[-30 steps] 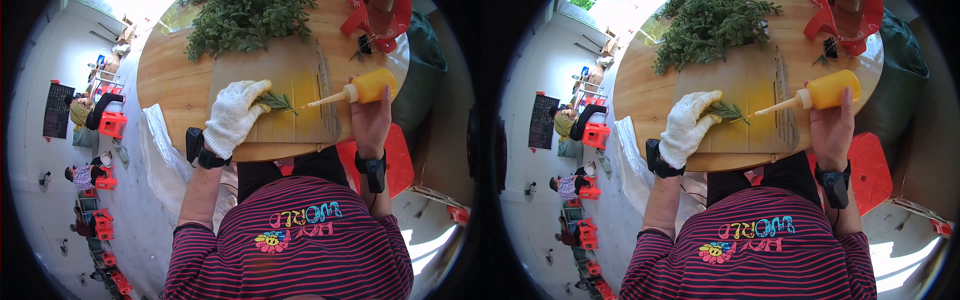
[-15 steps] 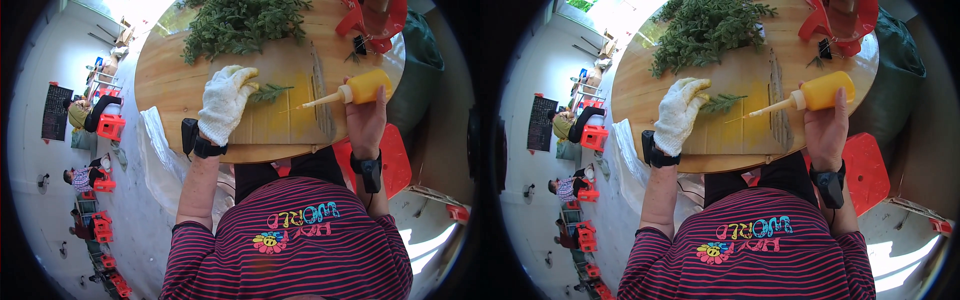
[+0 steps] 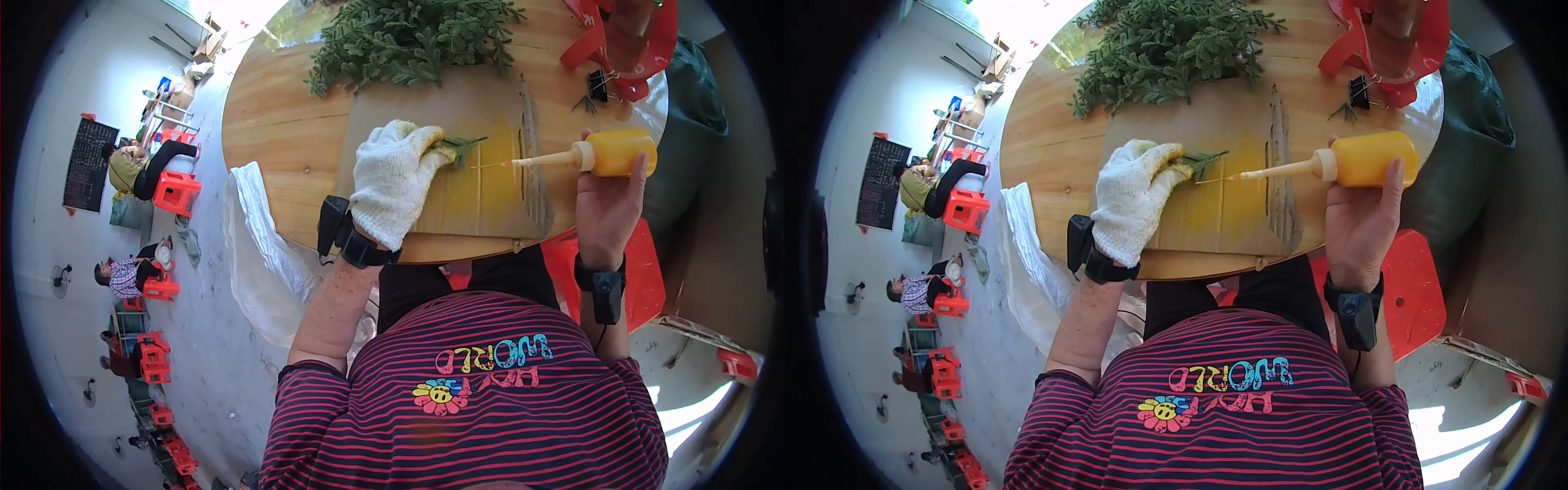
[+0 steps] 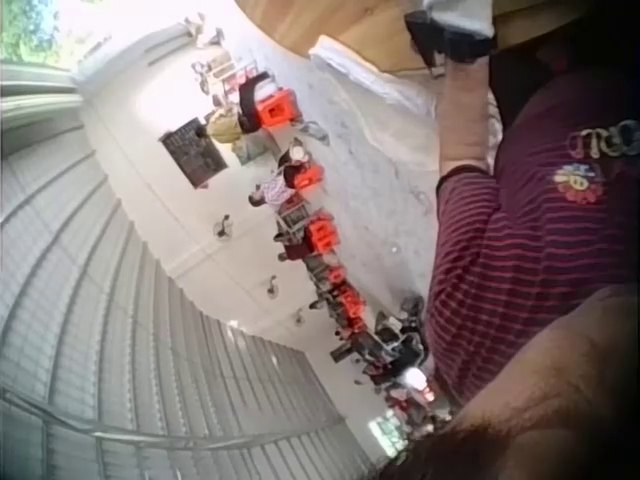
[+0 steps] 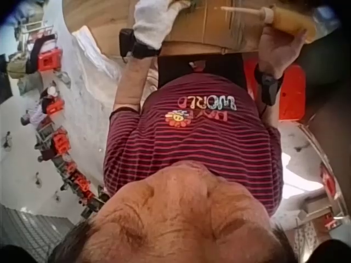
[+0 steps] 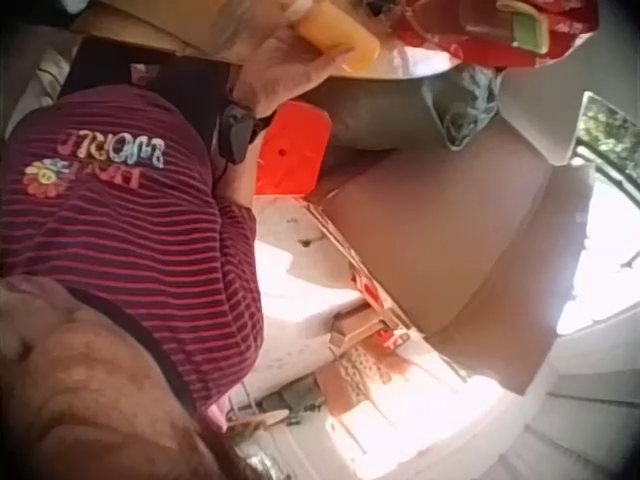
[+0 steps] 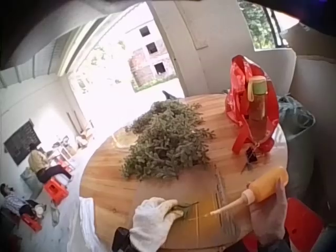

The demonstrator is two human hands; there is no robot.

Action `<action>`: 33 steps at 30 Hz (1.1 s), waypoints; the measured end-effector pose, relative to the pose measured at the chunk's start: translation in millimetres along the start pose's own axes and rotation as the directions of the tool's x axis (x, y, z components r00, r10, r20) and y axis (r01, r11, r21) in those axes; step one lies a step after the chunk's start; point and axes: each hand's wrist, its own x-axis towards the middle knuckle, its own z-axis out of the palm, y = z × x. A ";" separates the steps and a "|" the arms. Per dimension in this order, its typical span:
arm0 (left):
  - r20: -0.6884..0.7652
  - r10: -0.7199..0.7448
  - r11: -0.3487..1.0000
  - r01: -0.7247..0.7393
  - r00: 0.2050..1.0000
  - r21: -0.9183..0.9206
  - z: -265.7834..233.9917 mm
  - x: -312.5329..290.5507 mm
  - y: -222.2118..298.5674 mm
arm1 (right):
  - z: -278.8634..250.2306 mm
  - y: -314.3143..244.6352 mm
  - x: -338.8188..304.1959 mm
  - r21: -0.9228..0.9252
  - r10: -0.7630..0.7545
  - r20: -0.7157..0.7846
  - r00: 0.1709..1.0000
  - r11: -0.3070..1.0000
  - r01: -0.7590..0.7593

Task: The person takes plastic branches from a bag, places them on a cardboard sheet, and applies glue from a squeeze bottle. They repeat this process for several branches, setting each one aside on the table after gluing.

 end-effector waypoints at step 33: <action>0.105 -0.083 0.993 0.091 0.991 -0.079 6.0 -12.8 -4.8 | 30.0 32.8 -0.6 -0.318 -0.136 0.173 0.975 0.930 0.186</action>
